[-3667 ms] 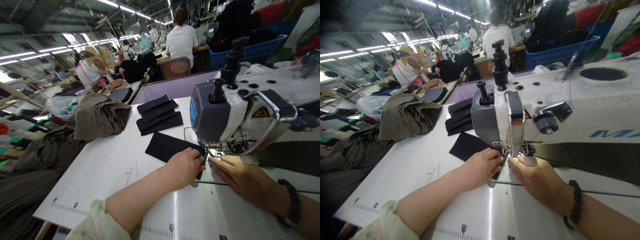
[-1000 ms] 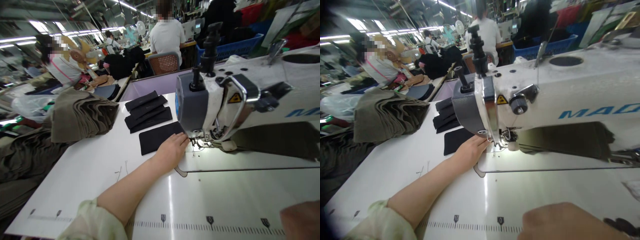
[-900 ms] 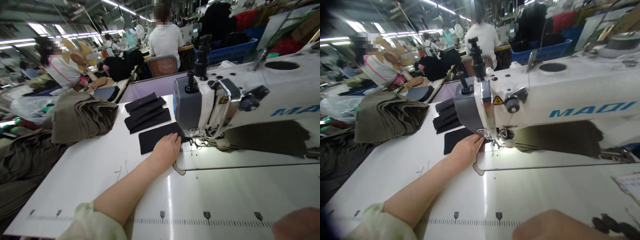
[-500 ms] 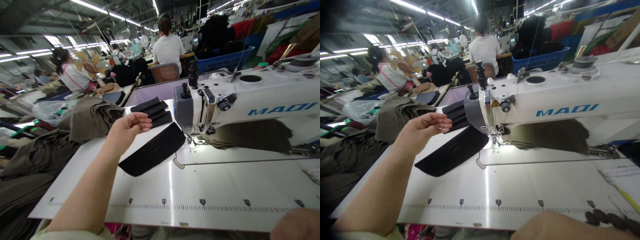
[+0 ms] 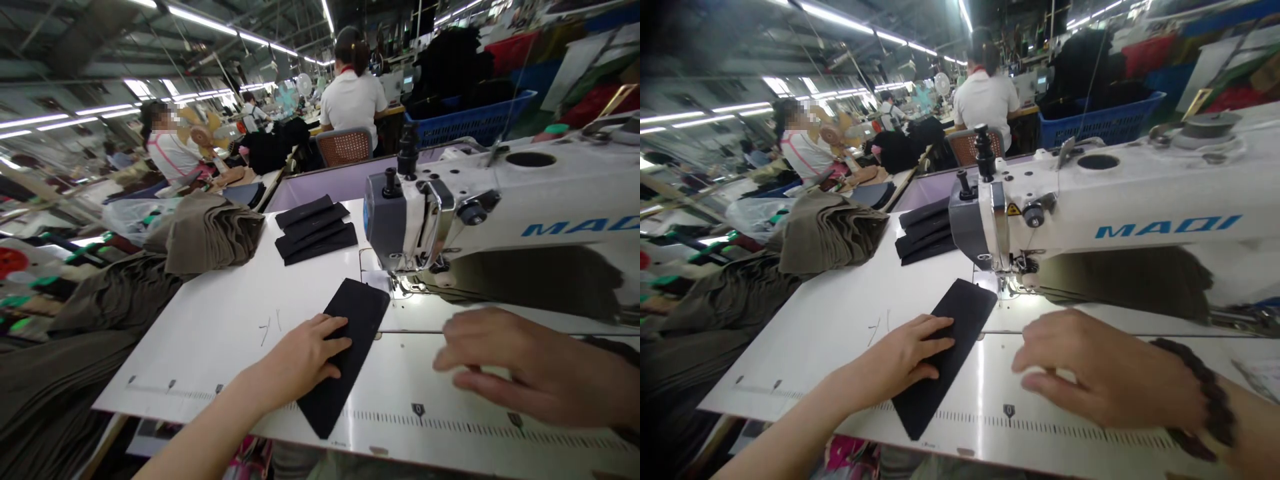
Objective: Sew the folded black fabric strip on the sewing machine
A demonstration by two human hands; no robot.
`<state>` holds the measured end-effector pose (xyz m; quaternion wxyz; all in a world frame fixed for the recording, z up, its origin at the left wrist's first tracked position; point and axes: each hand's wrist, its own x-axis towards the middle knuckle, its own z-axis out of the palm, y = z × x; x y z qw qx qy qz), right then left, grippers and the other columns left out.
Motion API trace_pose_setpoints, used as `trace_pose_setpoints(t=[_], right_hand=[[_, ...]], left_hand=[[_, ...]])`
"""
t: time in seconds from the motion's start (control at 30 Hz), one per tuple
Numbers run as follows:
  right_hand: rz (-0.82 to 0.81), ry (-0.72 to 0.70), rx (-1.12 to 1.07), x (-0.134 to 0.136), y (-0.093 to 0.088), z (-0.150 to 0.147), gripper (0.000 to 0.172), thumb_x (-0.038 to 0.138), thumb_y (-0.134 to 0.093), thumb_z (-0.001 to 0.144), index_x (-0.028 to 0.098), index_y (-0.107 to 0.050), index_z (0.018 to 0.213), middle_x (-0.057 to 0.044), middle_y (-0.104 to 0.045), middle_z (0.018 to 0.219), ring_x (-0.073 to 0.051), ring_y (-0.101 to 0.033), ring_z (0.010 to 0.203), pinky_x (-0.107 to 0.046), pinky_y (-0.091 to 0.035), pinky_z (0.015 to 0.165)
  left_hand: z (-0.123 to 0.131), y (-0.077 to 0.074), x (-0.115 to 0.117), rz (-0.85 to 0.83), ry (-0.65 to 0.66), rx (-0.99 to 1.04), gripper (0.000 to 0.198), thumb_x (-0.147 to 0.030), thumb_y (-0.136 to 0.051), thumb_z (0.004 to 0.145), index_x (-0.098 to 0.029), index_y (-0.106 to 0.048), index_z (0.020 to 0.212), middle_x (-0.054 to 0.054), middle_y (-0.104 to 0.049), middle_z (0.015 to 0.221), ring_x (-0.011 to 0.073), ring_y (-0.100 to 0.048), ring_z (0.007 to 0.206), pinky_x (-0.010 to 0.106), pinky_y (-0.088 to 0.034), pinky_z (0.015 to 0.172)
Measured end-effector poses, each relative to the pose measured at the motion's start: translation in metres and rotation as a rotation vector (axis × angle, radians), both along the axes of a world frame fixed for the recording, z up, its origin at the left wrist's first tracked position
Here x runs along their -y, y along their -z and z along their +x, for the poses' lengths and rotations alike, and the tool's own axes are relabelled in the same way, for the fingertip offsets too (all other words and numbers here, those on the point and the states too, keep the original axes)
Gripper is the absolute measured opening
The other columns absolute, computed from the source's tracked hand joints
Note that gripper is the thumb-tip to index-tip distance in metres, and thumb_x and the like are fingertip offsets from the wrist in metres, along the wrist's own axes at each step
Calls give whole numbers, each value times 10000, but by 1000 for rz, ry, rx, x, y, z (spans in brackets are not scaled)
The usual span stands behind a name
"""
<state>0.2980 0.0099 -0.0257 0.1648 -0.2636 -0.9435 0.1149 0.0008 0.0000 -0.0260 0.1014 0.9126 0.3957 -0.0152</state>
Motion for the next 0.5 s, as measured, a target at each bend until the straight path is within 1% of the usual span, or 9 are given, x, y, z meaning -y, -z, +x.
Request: trace_pose_setpoints(t=[0.03,0.07,0.13,0.2,0.27,0.37,0.5], right_hand=[[-36,-50,16,-12,1,-7,280,295,-369,952,208,-622,867,-6,-593,753,-102,-550,708,-242,-429,651],[-61,-69,20,-23,5,-12,315,255,-340,956,197,-627,839,-8,-578,703,-105,-535,662,-249,-401,611],[7,-8,35,-35,18,-19,351,243,-327,955,179,-625,781,-15,-558,667,-115,-503,609,-261,-353,557],[64,35,40,-37,34,-22,343,232,-328,951,170,-635,811,-22,-561,676,-125,-498,613,-267,-342,559],[117,34,26,-34,45,-22,321,216,-332,946,164,-644,888,-27,-568,688,-136,-505,634,-274,-352,584],[211,24,-12,-29,52,-21,303,203,-343,939,154,-641,950,-27,-566,679,-143,-506,635,-282,-363,604],[287,49,-23,-31,53,-24,305,193,-333,940,144,-634,958,-23,-560,665,-140,-504,612,-286,-367,601]], left_hand=[[5,4,-3,21,-14,-2,395,-230,-707,762,-179,-609,1142,135,-544,1250,273,-538,1091,422,-494,903],[13,8,-7,60,-42,2,414,-272,-702,769,-166,-600,1156,154,-543,1241,285,-528,1091,438,-494,890],[30,18,-17,145,-102,8,458,-360,-659,799,-115,-580,1177,189,-554,1195,302,-520,1076,453,-492,869],[47,25,-29,192,-113,-7,483,-415,-606,829,-88,-571,1183,194,-568,1148,296,-531,1024,441,-491,848],[58,28,-41,217,-99,-29,501,-440,-572,845,-80,-562,1194,188,-574,1118,287,-537,984,420,-492,825],[62,28,-59,223,-78,-51,502,-444,-562,851,-95,-555,1211,175,-562,1138,280,-536,983,394,-488,815],[60,28,-75,199,-57,-44,504,-451,-554,854,-99,-550,1215,165,-547,1184,294,-511,1064,400,-470,865]])
